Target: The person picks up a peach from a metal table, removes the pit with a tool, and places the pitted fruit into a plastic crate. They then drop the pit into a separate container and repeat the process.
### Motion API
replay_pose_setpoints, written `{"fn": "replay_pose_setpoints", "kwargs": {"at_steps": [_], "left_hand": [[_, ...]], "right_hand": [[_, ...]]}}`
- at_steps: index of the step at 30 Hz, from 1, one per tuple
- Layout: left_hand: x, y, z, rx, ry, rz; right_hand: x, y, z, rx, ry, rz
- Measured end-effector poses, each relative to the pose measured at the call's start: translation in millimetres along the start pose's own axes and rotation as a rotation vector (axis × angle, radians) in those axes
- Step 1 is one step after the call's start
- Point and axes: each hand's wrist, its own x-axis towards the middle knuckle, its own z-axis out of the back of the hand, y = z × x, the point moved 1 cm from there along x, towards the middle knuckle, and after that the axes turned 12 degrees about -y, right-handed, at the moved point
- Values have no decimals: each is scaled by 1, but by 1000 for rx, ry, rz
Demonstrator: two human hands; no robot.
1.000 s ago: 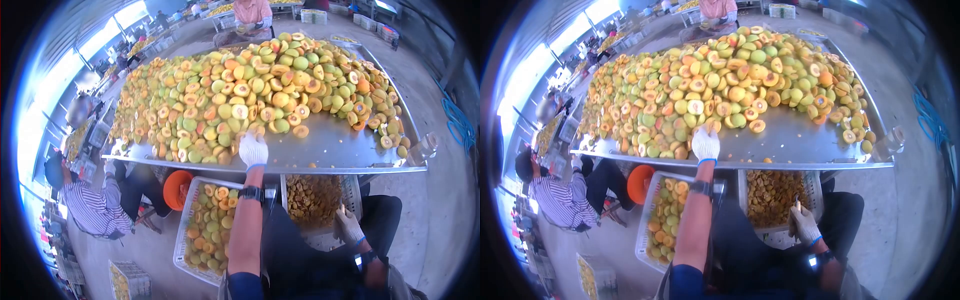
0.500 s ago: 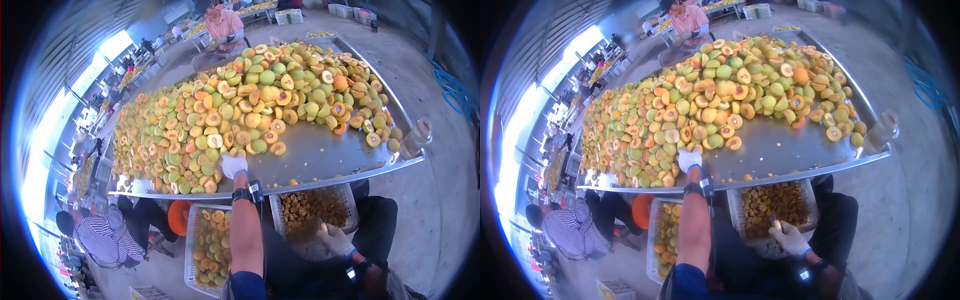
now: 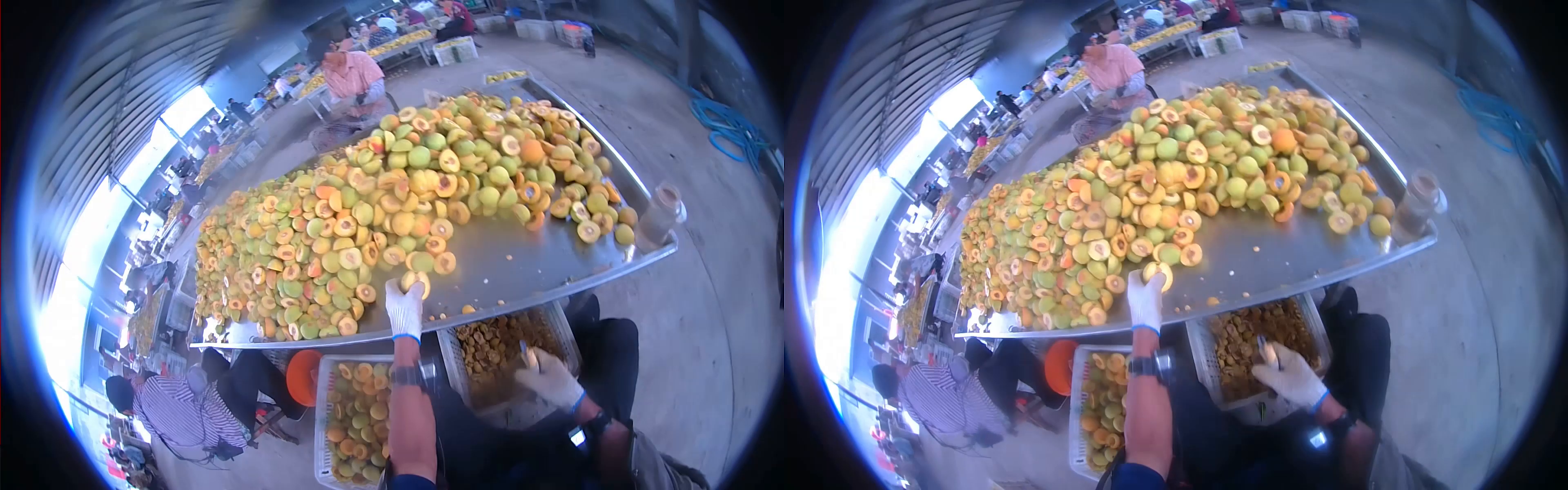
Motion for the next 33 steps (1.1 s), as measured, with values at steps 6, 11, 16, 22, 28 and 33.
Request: {"fn": "replay_pose_setpoints", "kwargs": {"at_steps": [6,11,16,22,28,33], "left_hand": [[-141,-84,14,-780,470,563],[-199,-98,14,-912,538,664],[-216,-95,19,-852,543,523],[-226,-110,24,-440,483,193],[-244,-97,5,-406,296,80],[-256,-89,-3,-562,243,248]], "right_hand": [[24,28,-1,31,-99,315],[22,44,-1,-9,-240,454],[15,47,4,-151,-339,641],[6,51,12,-272,-373,743],[1,40,8,-257,-380,694],[5,34,14,-219,-340,630]]}}
